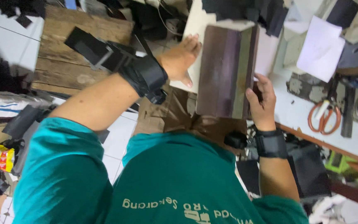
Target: The person repeatedly picks up small black leather pieces and rubs them against a fixed rectangular sanding block on a workbench. The person holds the block with one hand and rubs each piece with the other, then places the piece on a wooden tray to the left.
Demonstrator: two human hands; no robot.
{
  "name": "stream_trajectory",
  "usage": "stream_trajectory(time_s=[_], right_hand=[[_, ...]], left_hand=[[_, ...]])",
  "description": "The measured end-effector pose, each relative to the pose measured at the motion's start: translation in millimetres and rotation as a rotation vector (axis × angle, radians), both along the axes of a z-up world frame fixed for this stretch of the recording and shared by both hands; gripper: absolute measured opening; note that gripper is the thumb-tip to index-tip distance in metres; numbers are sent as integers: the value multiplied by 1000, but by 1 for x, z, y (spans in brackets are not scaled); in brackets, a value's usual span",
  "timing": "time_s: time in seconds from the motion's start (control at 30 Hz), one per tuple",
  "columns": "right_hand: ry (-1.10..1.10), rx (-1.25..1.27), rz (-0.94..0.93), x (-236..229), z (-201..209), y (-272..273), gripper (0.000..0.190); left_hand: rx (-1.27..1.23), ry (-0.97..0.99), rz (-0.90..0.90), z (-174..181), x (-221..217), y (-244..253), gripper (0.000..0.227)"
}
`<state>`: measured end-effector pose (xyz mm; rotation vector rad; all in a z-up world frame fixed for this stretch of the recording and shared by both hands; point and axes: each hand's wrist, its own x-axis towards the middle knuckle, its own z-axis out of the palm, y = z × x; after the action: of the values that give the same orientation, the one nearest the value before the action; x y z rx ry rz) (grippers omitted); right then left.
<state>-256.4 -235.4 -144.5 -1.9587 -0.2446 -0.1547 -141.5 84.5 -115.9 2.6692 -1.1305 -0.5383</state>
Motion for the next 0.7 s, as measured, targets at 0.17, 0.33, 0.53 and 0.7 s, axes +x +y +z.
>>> stream_trajectory(time_s=[0.17,0.33,0.53,0.7], right_hand=[[-5,-54,34,3,-1,-11,45],[102,39,103,5,19,-5,45],[188,42,174,1,40,-4,48],[185,5,218,2,35,-7,49]], left_hand=[[40,-8,16,-1,2,-3,134],[85,-8,-1,4,2,-3,136],[-21,-120,-39,-14,5,7,130],[-95,-175,-56,-19,4,8,128]])
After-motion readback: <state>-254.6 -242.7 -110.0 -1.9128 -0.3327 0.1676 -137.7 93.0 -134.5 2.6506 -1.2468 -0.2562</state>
